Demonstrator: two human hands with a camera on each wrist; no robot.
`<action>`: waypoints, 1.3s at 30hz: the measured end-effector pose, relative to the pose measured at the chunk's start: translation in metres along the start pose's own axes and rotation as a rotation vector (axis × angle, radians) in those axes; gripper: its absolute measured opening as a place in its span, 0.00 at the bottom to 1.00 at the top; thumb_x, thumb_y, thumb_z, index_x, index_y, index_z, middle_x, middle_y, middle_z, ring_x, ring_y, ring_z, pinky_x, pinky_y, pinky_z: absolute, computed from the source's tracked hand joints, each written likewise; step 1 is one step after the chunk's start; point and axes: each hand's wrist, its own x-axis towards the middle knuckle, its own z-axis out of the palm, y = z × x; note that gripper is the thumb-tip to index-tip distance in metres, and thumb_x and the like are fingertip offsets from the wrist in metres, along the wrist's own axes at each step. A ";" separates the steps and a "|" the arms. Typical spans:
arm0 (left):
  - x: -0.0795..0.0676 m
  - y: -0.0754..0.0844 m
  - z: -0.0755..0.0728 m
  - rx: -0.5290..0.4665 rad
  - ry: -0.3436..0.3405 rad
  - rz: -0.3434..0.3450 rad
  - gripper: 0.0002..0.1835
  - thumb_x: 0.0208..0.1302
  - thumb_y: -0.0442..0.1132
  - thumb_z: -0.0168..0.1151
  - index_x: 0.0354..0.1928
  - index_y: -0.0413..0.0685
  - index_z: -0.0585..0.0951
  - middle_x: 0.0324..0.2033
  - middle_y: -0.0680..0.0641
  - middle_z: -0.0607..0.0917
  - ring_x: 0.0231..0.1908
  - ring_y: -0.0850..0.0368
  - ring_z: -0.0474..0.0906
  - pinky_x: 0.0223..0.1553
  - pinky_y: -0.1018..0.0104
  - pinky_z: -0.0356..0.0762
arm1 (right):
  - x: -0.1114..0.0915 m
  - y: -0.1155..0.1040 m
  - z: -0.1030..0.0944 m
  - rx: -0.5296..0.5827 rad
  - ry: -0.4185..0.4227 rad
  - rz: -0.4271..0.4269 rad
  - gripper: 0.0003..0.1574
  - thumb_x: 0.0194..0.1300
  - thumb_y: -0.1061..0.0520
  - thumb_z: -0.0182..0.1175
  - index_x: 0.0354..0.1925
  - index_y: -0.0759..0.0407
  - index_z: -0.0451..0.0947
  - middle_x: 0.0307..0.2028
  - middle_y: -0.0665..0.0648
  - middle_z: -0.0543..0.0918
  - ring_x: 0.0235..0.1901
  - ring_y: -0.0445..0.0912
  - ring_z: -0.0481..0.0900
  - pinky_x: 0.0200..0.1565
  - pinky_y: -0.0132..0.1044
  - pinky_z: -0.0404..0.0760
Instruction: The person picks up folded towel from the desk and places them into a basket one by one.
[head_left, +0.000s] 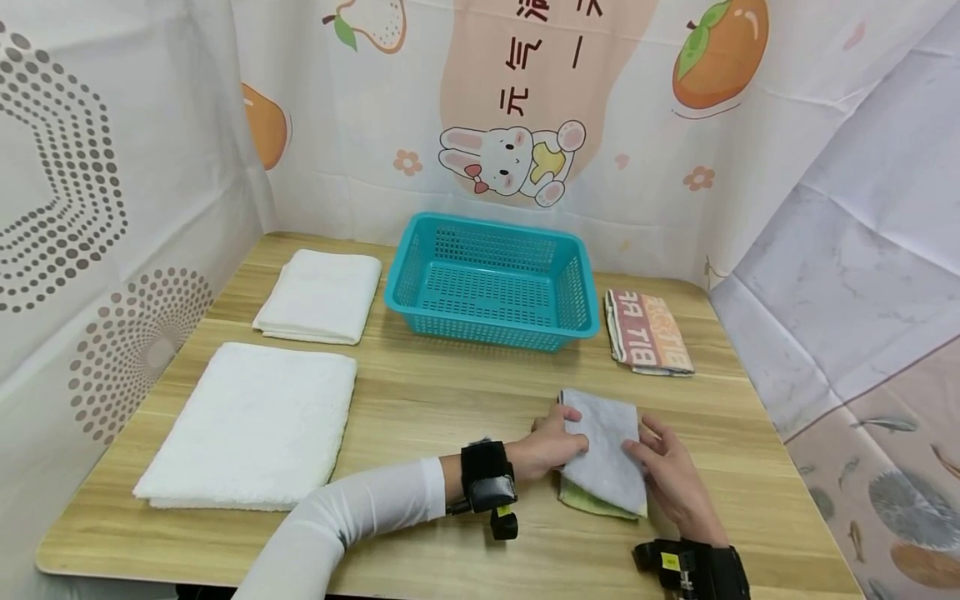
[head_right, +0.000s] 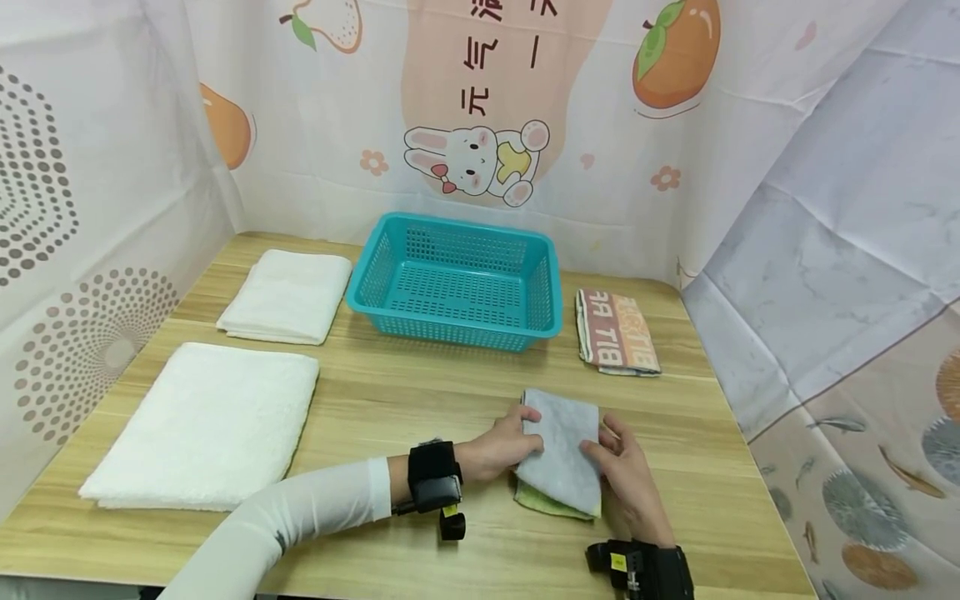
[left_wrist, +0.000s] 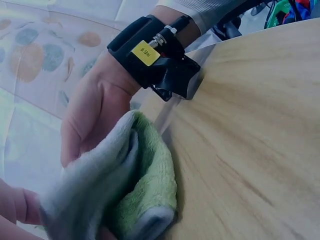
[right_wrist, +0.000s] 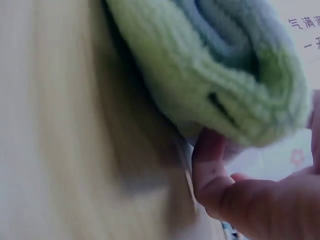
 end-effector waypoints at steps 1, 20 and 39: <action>0.000 0.000 0.000 0.004 0.019 0.007 0.26 0.55 0.27 0.60 0.57 0.48 0.71 0.47 0.38 0.66 0.34 0.51 0.65 0.33 0.63 0.65 | 0.001 0.000 0.001 0.022 0.002 0.009 0.51 0.75 0.56 0.55 0.79 0.61 0.34 0.73 0.71 0.53 0.47 0.31 0.76 0.46 0.32 0.79; -0.001 0.001 -0.005 0.089 0.034 0.012 0.35 0.56 0.30 0.61 0.67 0.49 0.64 0.61 0.36 0.68 0.51 0.47 0.65 0.47 0.55 0.66 | 0.000 -0.005 0.014 -0.147 0.026 -0.006 0.46 0.75 0.55 0.55 0.79 0.60 0.42 0.68 0.71 0.62 0.47 0.39 0.76 0.44 0.35 0.80; -0.005 0.001 -0.016 0.023 0.010 0.028 0.32 0.57 0.27 0.57 0.65 0.45 0.65 0.62 0.34 0.68 0.53 0.47 0.68 0.49 0.56 0.66 | 0.002 -0.007 0.024 -0.306 -0.017 -0.047 0.48 0.72 0.60 0.58 0.77 0.65 0.42 0.65 0.74 0.65 0.57 0.59 0.73 0.44 0.38 0.80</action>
